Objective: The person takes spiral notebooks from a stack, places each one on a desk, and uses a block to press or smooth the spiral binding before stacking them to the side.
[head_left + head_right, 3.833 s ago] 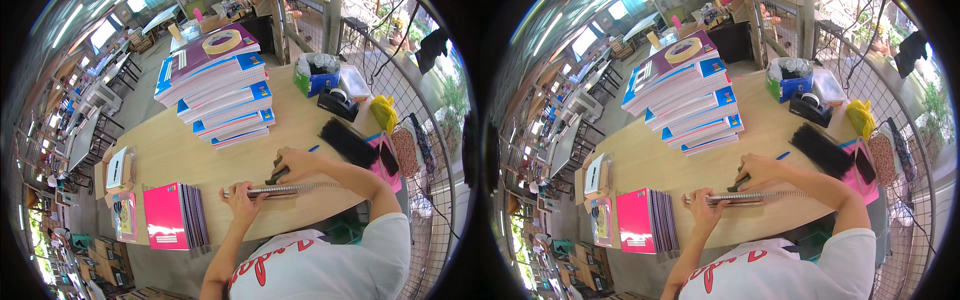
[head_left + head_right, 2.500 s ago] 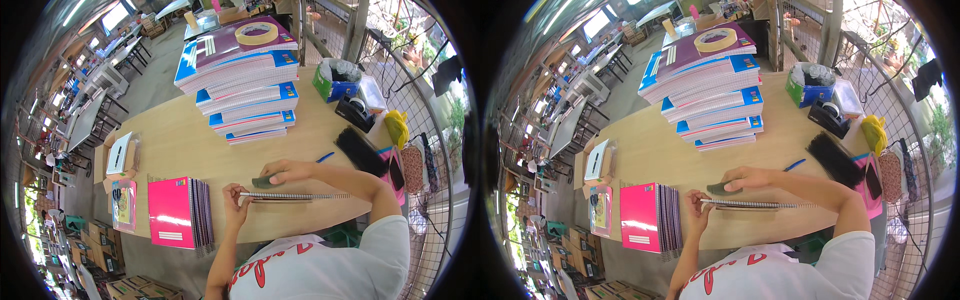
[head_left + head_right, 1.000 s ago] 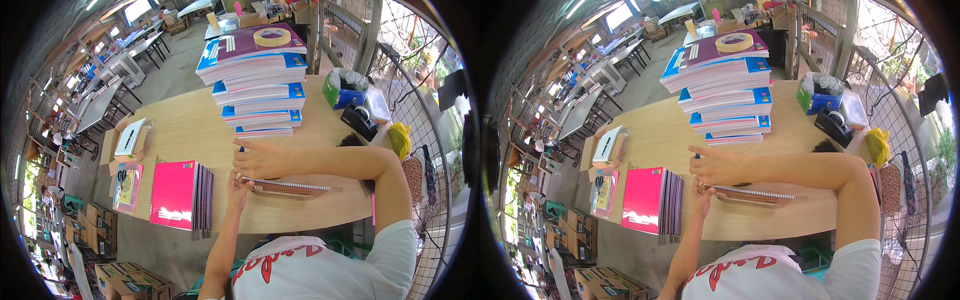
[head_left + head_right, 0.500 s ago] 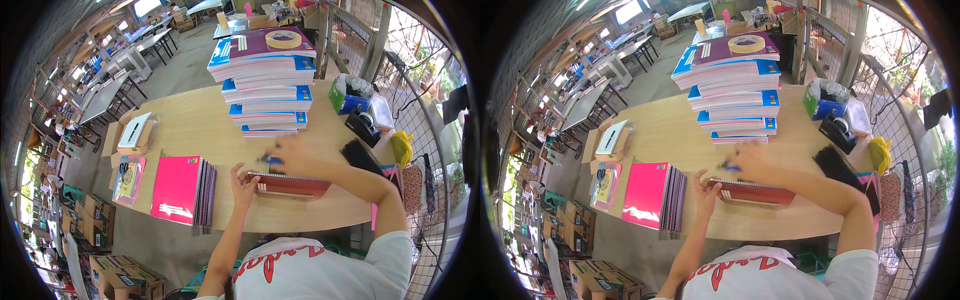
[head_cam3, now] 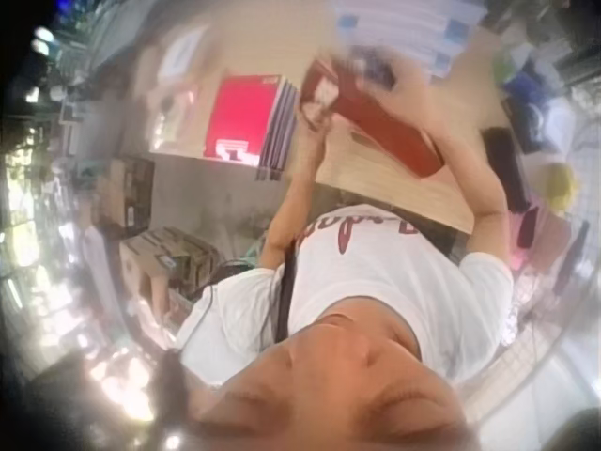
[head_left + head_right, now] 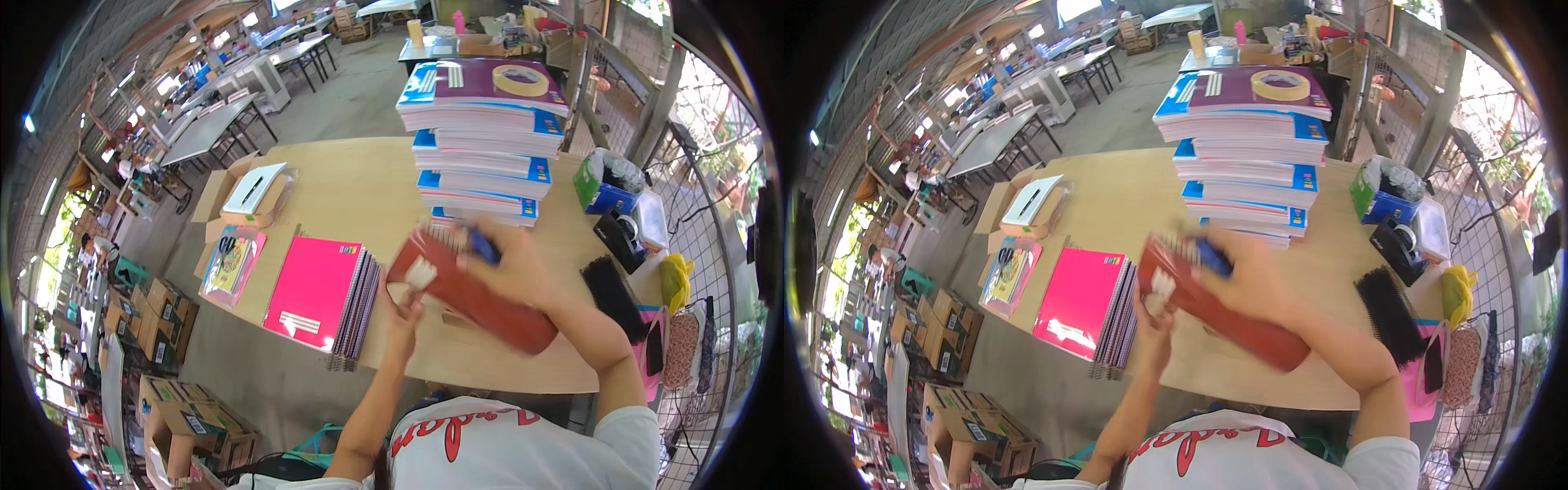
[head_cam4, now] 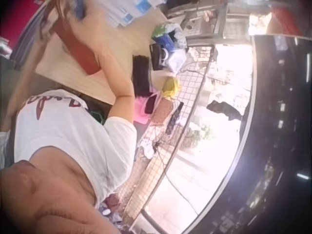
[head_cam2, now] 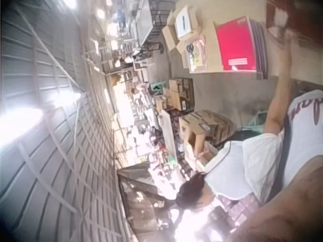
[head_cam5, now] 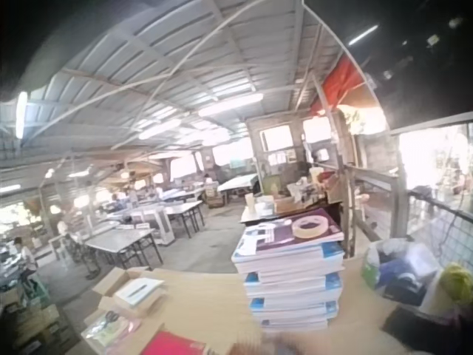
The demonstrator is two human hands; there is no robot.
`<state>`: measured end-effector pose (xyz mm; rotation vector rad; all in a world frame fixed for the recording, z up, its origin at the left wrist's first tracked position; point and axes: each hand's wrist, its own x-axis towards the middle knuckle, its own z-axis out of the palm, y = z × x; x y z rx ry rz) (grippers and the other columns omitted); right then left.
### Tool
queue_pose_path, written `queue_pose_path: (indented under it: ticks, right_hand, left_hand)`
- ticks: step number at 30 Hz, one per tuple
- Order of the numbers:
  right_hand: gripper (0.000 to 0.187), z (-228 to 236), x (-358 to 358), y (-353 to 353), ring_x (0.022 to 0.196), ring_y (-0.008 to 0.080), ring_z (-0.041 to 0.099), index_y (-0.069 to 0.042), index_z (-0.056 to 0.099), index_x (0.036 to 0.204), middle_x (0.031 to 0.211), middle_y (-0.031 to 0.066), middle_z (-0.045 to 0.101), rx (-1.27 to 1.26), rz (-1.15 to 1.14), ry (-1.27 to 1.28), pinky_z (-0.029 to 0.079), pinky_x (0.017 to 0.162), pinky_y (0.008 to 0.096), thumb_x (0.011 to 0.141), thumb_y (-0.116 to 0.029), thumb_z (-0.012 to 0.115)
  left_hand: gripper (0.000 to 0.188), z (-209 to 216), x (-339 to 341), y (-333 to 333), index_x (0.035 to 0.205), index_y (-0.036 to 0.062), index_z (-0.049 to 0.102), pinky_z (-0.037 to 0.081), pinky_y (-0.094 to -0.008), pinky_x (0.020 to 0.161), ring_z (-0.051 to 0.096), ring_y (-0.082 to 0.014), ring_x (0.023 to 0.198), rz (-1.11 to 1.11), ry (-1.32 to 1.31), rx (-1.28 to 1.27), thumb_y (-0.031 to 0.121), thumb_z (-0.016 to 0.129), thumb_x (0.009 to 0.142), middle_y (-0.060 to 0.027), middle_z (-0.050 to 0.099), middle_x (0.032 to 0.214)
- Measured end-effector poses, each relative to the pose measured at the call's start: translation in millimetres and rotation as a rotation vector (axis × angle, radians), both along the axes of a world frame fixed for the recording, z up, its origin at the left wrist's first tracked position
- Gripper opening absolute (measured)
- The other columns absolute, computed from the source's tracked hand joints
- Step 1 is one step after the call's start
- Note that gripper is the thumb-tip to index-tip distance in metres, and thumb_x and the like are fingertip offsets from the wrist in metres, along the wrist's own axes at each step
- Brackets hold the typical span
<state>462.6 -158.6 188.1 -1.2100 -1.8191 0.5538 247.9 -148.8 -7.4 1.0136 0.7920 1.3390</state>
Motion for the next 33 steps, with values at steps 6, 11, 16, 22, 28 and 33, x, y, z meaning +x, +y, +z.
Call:
queue_pose_path:
  ticks: [6,11,16,22,28,33]
  right_hand:
    - [0.065,-46.2,-64.2,96.0,0.082,0.02,0.06,-0.012,0.051,0.144,0.089,0.0066,0.064,0.033,-0.187,0.645,0.049,0.079,0.0343,0.081,-0.003,0.067]
    - [0.059,-84.7,-148.3,142.8,0.067,0.0218,0.069,-0.005,0.054,0.136,0.087,0.0127,0.068,-0.432,-0.018,0.595,0.056,0.051,0.0327,0.078,-0.003,0.069]
    - [0.055,-171.5,-198.0,180.5,0.069,0.0192,0.068,-0.002,0.055,0.129,0.081,0.0117,0.067,-0.48,-0.166,0.412,0.056,0.058,0.0329,0.078,-0.006,0.075]
    - [0.066,-210.3,-197.1,170.8,0.113,0.034,0.058,-0.003,0.058,0.127,0.12,0.0196,0.055,-0.492,-0.223,0.152,0.051,0.094,0.0431,0.068,-0.019,0.084]
    - [0.064,-213.0,-183.4,179.0,0.109,0.0386,0.06,-0.003,0.06,0.126,0.115,0.0201,0.059,-0.417,-0.155,0.215,0.05,0.094,0.0449,0.069,-0.02,0.084]
    - [0.064,-199.5,-156.3,152.4,0.107,0.0376,0.061,-0.008,0.061,0.129,0.114,0.0189,0.062,-0.044,-0.134,0.221,0.05,0.094,0.0451,0.074,-0.028,0.086]
  left_hand:
    - [0.04,98.4,-123.8,58.7,0.137,0.0051,0.048,0.051,-0.034,0.087,0.063,-0.0163,0.093,0.253,0.558,0.207,0.018,0.061,0.101,-0.0069,0.068,0.098]
    - [0.029,142.9,-248.6,136.4,0.117,-0.0009,0.065,0.052,-0.042,0.082,0.068,-0.0386,0.092,0.313,1.382,0.121,0.021,0.058,0.1,-0.0254,0.069,0.099]
    - [0.03,79.5,-286.1,182.1,0.124,0.0044,0.066,0.05,-0.0507,0.084,0.065,-0.046,0.094,0.314,1.64,0.312,0.018,0.052,0.1,-0.0271,0.068,0.097]
    - [0.033,13.6,-270.4,147.7,0.131,0.0133,0.064,0.052,-0.0494,0.083,0.066,-0.0444,0.094,0.544,1.884,0.434,0.021,0.051,0.102,-0.0243,0.069,0.094]
    - [0.038,9.1,-265.1,151.8,0.139,0.013,0.058,0.05,-0.0497,0.088,0.064,-0.0424,0.1,0.366,1.484,0.083,0.02,0.05,0.103,-0.0258,0.064,0.123]
    - [0.047,-12.2,-297.1,149.3,0.146,0.0116,0.049,0.05,-0.0498,0.093,0.059,-0.0445,0.117,0.509,1.609,0.168,0.022,0.056,0.101,-0.0227,0.05,0.146]
